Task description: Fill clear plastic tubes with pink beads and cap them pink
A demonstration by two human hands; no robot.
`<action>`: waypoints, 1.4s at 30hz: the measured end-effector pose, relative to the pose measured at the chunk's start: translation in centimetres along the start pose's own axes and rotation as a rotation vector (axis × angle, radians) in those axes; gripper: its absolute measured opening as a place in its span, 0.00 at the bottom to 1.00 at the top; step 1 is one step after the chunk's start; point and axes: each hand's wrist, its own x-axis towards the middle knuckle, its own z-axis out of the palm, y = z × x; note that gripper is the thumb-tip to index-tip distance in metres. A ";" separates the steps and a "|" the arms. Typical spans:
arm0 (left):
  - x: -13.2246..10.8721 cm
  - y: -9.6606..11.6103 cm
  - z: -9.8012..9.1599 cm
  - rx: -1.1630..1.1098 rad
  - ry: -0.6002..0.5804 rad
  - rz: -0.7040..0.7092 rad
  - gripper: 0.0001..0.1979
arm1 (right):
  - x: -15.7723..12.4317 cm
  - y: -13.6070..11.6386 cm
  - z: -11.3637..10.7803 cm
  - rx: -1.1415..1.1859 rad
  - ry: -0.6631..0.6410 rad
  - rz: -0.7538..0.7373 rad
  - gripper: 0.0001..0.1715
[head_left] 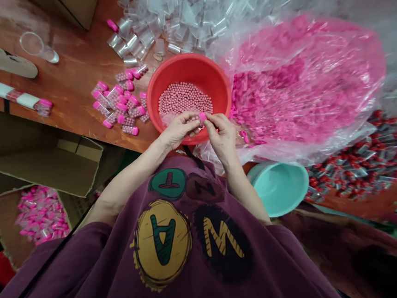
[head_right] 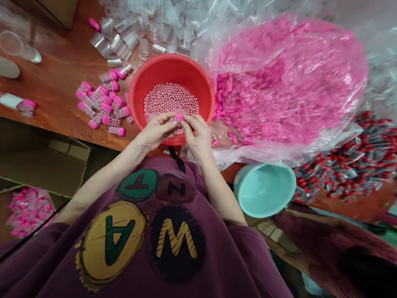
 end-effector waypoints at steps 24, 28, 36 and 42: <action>-1.5 1.4 0.4 0.092 0.021 0.085 0.10 | 0.2 -0.4 -0.8 0.130 -0.149 0.134 0.33; -1.8 1.3 -0.2 0.209 -0.014 0.126 0.11 | 0.2 0.5 -1.3 0.190 -0.097 0.236 0.32; -2.0 0.5 1.1 0.135 0.132 0.137 0.08 | -0.8 -1.9 0.8 -0.199 -0.209 0.018 0.34; -2.3 0.3 2.3 0.066 0.252 0.095 0.03 | -0.8 -0.3 1.8 -0.324 -0.232 -0.013 0.37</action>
